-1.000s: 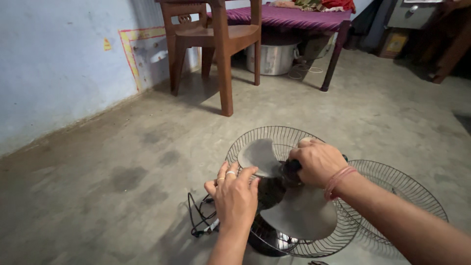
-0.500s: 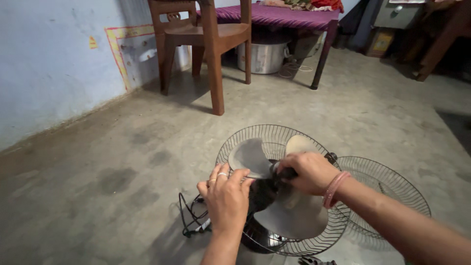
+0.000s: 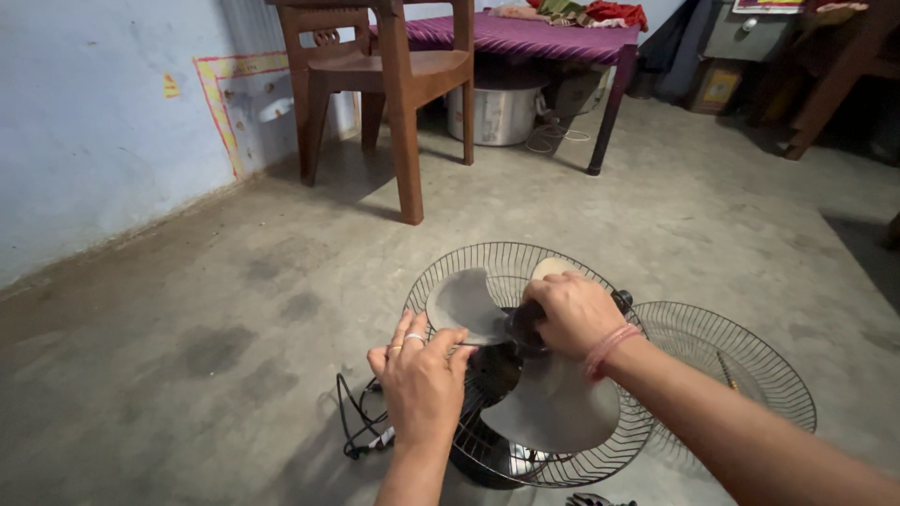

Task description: The person removes the front grill of an electric fan and then wipes the fan blades with a cloth. The person uses a cloth to clean the blades while the fan remains on the floor.

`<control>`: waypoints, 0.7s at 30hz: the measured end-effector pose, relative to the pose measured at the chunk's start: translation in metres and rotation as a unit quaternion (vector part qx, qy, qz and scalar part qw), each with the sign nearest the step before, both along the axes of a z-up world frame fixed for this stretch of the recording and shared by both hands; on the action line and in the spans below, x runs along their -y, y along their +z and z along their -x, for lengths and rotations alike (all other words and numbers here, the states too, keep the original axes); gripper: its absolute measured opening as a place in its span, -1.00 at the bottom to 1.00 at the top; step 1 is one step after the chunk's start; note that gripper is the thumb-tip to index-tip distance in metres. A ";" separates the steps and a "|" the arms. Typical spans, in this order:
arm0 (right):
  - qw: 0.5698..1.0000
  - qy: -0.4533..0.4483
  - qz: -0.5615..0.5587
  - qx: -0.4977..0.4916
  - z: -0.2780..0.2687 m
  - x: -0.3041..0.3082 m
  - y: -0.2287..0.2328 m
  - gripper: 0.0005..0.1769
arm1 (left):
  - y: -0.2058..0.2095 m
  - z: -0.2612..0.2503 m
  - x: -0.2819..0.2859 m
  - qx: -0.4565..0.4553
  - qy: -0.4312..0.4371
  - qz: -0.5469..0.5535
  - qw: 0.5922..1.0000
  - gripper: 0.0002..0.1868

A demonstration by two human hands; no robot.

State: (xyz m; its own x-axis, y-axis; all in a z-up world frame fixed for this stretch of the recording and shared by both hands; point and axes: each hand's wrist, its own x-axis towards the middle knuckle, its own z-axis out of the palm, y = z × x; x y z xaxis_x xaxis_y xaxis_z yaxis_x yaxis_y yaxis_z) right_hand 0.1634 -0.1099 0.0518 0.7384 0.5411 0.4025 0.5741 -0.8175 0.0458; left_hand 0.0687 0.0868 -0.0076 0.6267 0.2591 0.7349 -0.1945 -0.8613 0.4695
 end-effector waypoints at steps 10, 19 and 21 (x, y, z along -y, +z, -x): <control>0.990 0.125 0.003 -0.072 0.012 0.020 0.006 -0.75 | 0.000 0.004 0.007 0.001 0.002 0.000 1.000 -0.72; 0.999 0.016 0.042 -0.018 0.002 0.017 0.006 -0.74 | 0.001 0.004 0.004 0.017 -0.002 0.012 1.000 -0.73; 1.000 0.014 0.021 -0.011 -0.001 0.007 0.003 -0.77 | 0.001 0.004 0.003 0.020 -0.002 0.011 1.000 -0.73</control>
State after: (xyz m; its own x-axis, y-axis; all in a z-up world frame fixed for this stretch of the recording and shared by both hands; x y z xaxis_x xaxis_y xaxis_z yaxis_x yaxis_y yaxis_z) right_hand 0.1643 -0.1166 0.0545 0.7315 0.5773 0.3627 0.5979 -0.7988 0.0656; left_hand 0.0645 0.0842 -0.0069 0.5979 0.2726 0.7538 -0.2169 -0.8503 0.4795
